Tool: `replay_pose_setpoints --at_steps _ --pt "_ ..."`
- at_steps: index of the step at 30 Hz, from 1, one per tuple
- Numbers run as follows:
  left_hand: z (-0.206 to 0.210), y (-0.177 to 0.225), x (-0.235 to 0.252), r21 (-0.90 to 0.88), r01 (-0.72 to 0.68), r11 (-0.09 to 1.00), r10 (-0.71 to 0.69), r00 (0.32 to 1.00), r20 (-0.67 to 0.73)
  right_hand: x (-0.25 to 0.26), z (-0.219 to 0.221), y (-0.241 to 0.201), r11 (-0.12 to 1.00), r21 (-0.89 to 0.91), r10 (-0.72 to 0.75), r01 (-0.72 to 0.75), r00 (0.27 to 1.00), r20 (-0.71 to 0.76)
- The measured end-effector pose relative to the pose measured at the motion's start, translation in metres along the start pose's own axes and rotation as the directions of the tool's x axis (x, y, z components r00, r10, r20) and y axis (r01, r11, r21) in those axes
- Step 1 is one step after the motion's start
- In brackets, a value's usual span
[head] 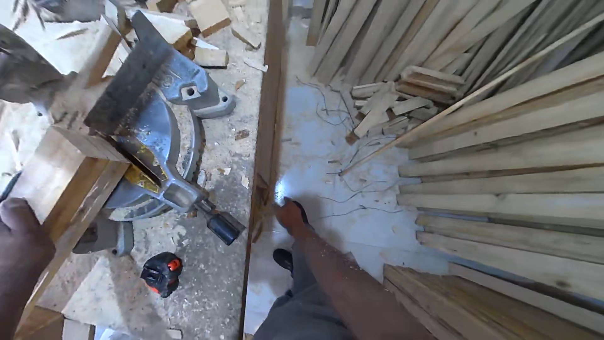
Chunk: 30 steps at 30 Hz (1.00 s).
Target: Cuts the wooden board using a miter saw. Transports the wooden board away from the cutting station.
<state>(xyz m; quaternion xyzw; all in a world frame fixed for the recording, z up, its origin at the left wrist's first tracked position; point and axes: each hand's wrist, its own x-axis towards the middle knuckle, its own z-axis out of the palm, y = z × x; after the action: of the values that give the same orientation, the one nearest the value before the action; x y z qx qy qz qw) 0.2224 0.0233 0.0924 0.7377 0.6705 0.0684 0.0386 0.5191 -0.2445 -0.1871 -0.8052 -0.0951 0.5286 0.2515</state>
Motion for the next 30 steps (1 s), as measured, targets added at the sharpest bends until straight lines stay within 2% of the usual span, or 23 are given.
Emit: replay_pose_setpoints --at_steps 2,5,8,10,13,17,22,24,26,28,30 --pt "-0.003 -0.006 0.003 0.040 -0.032 0.999 0.031 0.999 0.022 -0.003 -0.025 -0.015 0.992 -0.073 -0.116 0.107 0.985 -0.131" --pt "-0.001 -0.017 0.011 0.135 -0.080 0.988 0.083 0.997 -0.012 -0.027 -0.087 -0.035 0.960 -0.004 -0.274 0.280 0.938 -0.214" --pt "-0.004 -0.017 0.013 0.123 -0.026 0.992 0.030 0.999 -0.029 -0.085 -0.112 -0.078 0.890 0.010 -0.411 0.456 0.811 -0.416" --pt "-0.003 -0.017 0.015 0.121 -0.001 0.993 0.004 1.000 -0.022 -0.134 -0.095 -0.113 0.811 -0.032 -0.543 0.585 0.731 -0.414" --pt "-0.001 -0.020 0.017 0.139 0.001 0.990 0.003 1.000 -0.024 -0.180 -0.033 -0.165 0.591 -0.113 -0.802 0.799 0.566 -0.189" --pt "0.001 -0.023 0.017 0.128 0.004 0.992 0.002 0.999 -0.043 -0.184 0.044 -0.249 0.628 -0.109 -0.772 0.771 0.635 0.042" --pt "0.003 -0.018 0.017 0.092 0.021 0.996 -0.020 1.000 -0.012 -0.149 0.092 -0.313 0.596 -0.204 -0.799 0.777 0.599 -0.053" --pt "0.007 -0.017 0.017 0.079 0.025 0.997 -0.022 0.999 -0.036 -0.138 0.098 -0.322 0.550 -0.232 -0.834 0.802 0.539 -0.116" --pt "0.007 -0.015 0.017 0.057 0.032 0.998 -0.030 0.999 -0.033 -0.131 0.101 -0.324 0.506 -0.184 -0.862 0.843 0.486 -0.144" --pt "0.002 -0.012 0.016 -0.013 0.023 1.000 -0.023 1.000 0.001 -0.125 0.099 -0.324 0.489 -0.138 -0.869 0.861 0.469 -0.156" --pt "-0.002 -0.021 0.010 -0.189 -0.001 0.982 -0.010 0.998 -0.055 -0.115 0.098 -0.322 0.454 -0.121 -0.886 0.883 0.432 -0.166"
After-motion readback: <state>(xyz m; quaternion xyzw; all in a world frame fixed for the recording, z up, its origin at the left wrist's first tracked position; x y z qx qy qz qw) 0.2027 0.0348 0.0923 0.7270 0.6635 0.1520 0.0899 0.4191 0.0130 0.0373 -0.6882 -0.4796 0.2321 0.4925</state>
